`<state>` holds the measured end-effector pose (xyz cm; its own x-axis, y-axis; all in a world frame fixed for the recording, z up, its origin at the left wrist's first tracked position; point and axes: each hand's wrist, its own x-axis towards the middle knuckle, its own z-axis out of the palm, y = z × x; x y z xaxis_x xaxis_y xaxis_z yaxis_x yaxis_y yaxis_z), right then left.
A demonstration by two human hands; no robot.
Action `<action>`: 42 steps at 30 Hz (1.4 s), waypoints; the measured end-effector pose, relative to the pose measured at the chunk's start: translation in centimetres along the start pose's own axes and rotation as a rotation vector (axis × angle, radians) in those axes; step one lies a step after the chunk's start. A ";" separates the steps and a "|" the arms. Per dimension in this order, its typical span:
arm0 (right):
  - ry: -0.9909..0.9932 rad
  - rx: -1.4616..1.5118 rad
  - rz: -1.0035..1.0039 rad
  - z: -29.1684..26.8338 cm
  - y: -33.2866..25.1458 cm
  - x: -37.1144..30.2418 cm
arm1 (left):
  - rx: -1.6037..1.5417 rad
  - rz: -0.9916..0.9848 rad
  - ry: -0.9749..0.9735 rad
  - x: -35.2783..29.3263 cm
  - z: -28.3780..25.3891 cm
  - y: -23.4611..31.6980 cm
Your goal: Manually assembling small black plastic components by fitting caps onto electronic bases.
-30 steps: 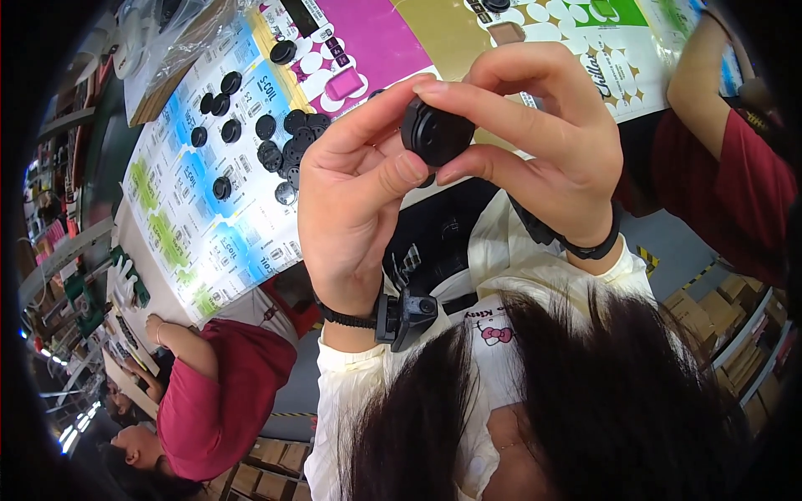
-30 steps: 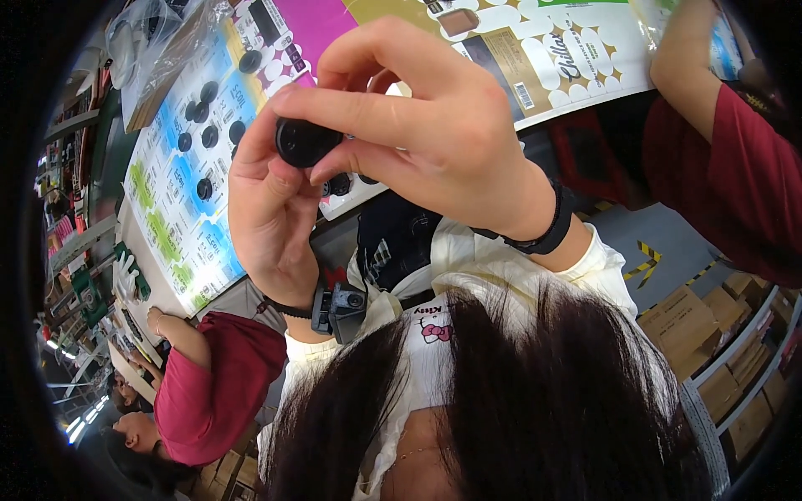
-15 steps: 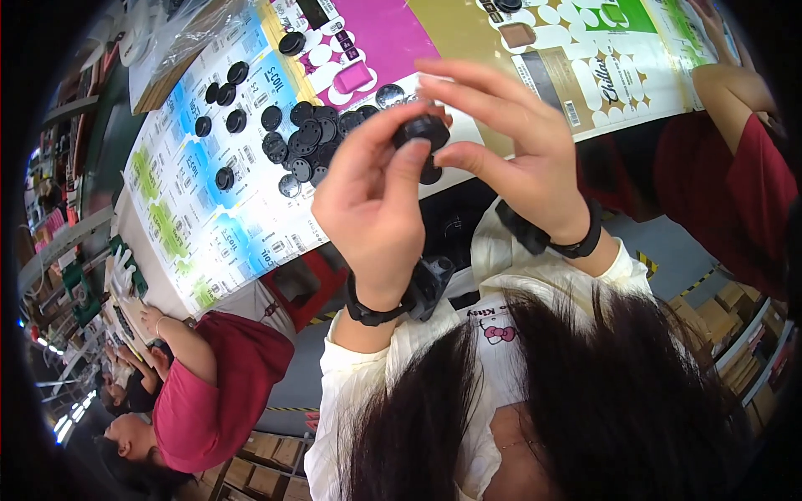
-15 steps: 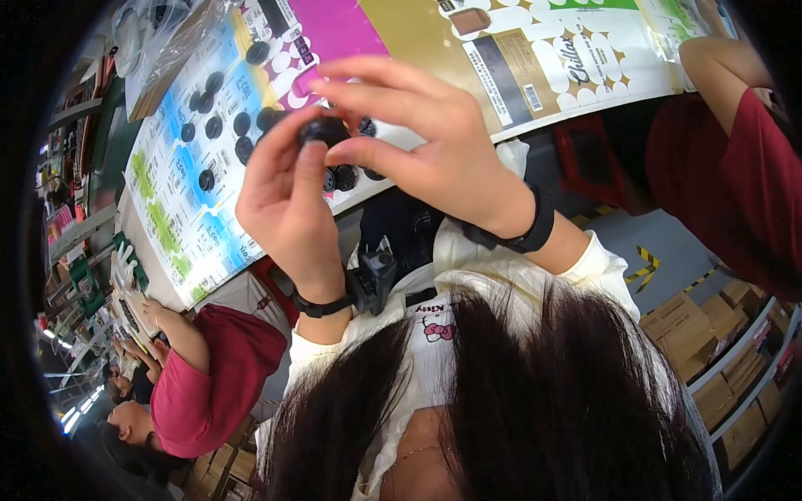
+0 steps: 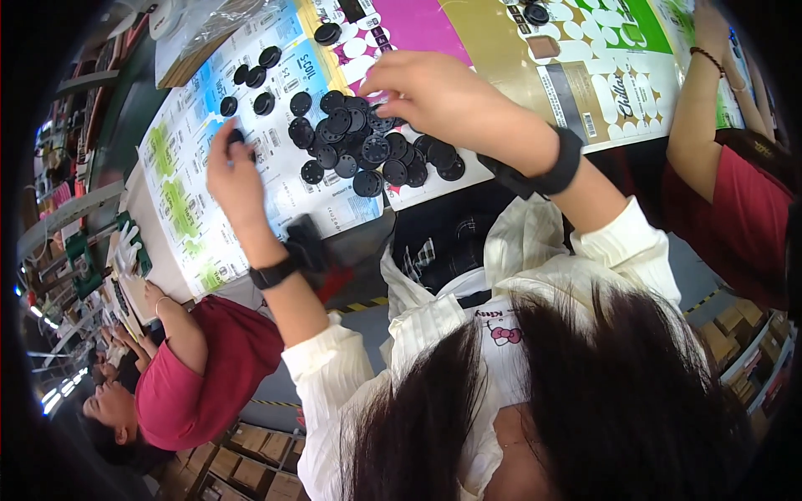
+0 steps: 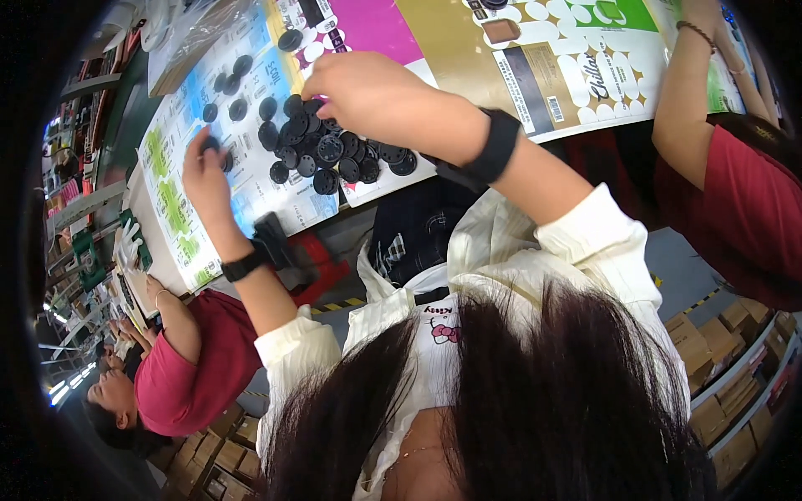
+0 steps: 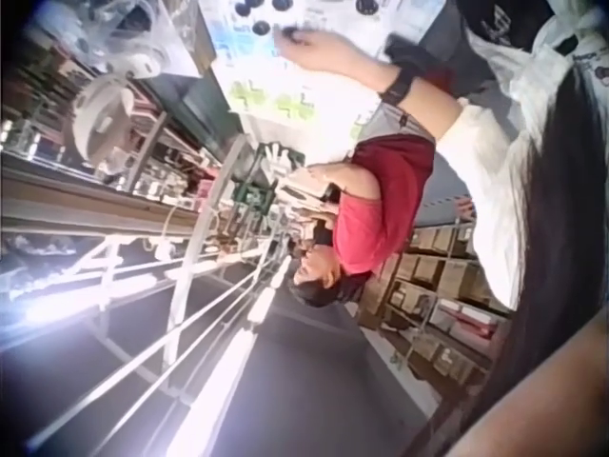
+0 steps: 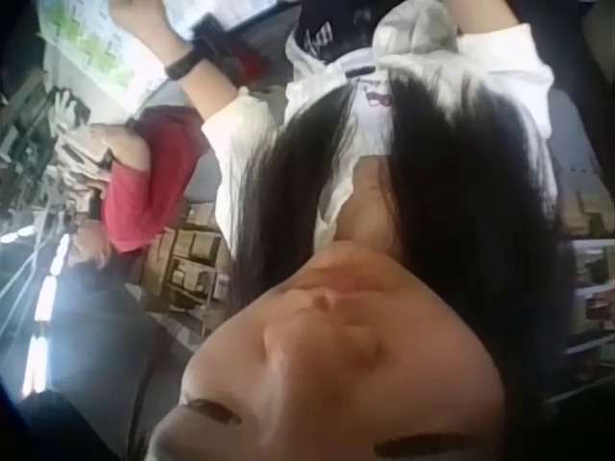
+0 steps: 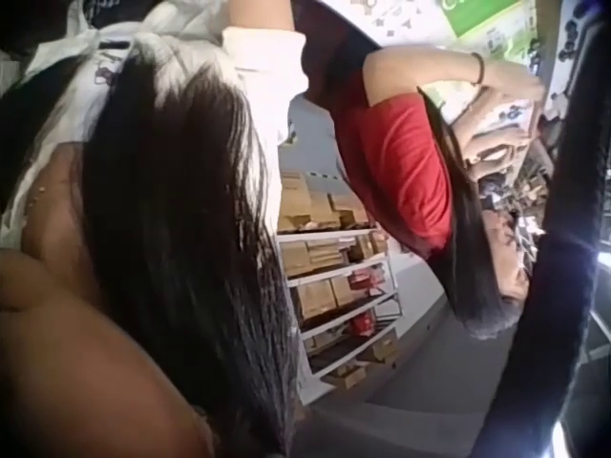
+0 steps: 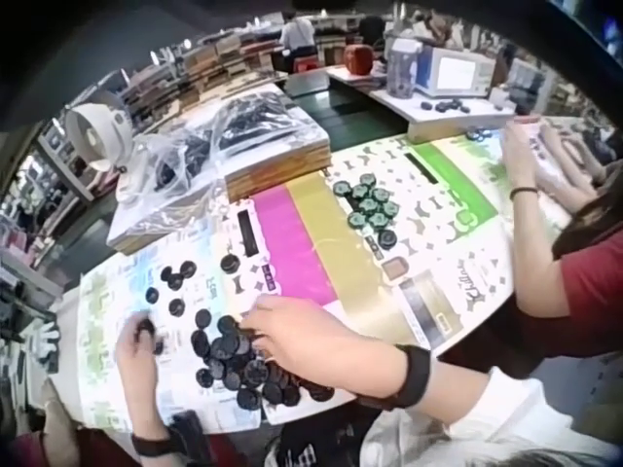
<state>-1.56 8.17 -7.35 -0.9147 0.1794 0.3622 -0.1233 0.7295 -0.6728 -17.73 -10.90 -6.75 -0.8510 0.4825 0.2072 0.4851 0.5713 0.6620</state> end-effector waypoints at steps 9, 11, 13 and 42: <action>-0.287 -0.123 -0.056 4.7 1.3 4.3 | 0.576 0.125 -0.065 2.7 1.4 -5.7; -0.339 -0.120 0.001 3.9 1.7 4.4 | 0.496 0.205 -0.065 1.9 1.7 -2.5; -0.210 -0.056 0.007 2.8 2.3 4.2 | 0.413 0.284 -0.070 2.0 2.7 2.2; 0.463 0.428 0.311 -12.0 -2.6 -7.0 | -0.966 0.020 -0.872 -4.2 6.1 20.5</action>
<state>9.72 12.95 -0.44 -0.6855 0.6698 0.2853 -0.1102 0.2919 -0.9501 -3.04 2.85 1.54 -0.2583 0.9636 -0.0684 -0.1544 0.0288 0.9876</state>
